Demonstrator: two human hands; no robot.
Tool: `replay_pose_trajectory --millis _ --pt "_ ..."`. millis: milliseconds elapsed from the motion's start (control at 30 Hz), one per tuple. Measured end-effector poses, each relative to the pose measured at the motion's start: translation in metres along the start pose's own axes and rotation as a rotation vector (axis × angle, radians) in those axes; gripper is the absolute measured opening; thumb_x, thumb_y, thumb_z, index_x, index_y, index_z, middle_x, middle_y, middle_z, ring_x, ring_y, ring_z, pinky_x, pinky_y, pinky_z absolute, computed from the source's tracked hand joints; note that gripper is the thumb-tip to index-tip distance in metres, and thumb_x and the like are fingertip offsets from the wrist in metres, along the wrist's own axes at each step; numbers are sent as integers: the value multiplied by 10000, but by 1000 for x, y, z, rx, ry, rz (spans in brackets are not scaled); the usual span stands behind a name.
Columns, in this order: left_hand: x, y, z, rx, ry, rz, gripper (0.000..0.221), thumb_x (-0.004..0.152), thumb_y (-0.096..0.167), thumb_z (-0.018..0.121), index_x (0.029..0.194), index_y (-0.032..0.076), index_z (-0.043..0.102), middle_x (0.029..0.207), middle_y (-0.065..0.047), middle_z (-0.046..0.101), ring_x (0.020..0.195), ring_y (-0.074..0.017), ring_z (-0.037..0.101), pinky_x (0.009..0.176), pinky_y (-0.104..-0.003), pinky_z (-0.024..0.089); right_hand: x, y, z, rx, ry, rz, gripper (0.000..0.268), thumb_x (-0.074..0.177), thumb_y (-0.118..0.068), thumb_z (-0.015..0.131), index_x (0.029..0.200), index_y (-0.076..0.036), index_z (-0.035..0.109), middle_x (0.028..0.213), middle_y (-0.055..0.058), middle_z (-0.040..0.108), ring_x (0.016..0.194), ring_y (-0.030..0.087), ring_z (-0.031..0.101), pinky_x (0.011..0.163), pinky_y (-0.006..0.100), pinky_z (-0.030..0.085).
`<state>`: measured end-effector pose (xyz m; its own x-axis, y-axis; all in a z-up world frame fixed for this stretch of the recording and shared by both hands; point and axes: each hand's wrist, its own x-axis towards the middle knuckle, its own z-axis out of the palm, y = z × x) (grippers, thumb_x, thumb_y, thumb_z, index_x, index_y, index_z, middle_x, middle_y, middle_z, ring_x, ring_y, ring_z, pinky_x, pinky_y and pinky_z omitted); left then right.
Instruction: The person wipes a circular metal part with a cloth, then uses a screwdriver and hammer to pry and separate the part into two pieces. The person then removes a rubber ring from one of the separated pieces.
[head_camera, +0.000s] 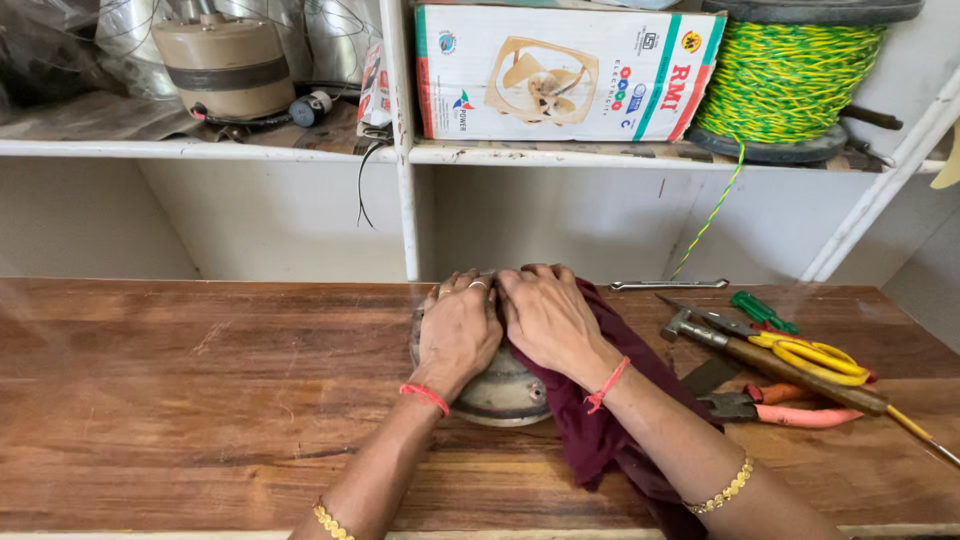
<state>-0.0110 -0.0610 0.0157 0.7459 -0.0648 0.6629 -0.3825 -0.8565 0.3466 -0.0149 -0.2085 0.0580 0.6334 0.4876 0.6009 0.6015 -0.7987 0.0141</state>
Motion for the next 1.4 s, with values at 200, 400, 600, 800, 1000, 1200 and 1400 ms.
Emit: replay_pose_trajectory --millis 200,400,600,800,1000,1200,1400 --pt "-5 -4 -2 -62 49 9 296 978 216 532 1137 38 708 1303 -180 669 1217 -395 598 1025 -506 449 -7 3 -7 -93 -24 -17 198 857 -142 606 991 -13 675 920 186 728 965 382 655 866 545 461" --pt "-7 -3 -2 -45 37 16 285 992 220 537 1130 45 715 1334 -201 654 1269 -396 575 1080 -506 425 -11 26 -43 -400 -207 244 363 714 -158 689 1050 -21 681 948 199 737 971 372 677 913 568 446" --pt "-7 -6 1 -38 26 15 315 995 208 518 1191 39 699 1340 -224 641 1276 -420 561 1080 -523 414 -4 3 -26 112 -112 18 246 983 -141 543 1127 41 621 980 261 701 968 420 669 883 519 506" --pt "-8 -8 2 -54 26 6 343 939 175 524 1197 30 698 1349 -213 645 1285 -420 562 1095 -520 411 -15 -16 0 279 134 -78 259 1021 -150 508 1151 45 617 1006 268 701 947 454 655 855 532 502" --pt "-10 -6 -1 -64 41 23 353 954 177 517 1217 21 693 1353 -206 649 1307 -409 561 1119 -521 401 -19 -16 0 277 85 -24 245 1035 -159 500 1107 43 618 977 265 692 935 455 652 847 533 503" --pt "-7 -4 -2 -47 21 0 368 926 176 530 1216 23 698 1361 -207 641 1302 -410 554 1103 -520 400 -17 -13 3 260 90 -19 249 1043 -167 501 1080 45 625 964 264 692 924 452 655 843 529 507" --pt "-7 -5 -2 -47 28 4 353 945 181 529 1212 23 698 1362 -209 641 1304 -410 553 1104 -518 402 -17 -14 3 252 71 10 260 1057 -185 500 1077 40 629 970 264 694 934 450 656 841 526 507"
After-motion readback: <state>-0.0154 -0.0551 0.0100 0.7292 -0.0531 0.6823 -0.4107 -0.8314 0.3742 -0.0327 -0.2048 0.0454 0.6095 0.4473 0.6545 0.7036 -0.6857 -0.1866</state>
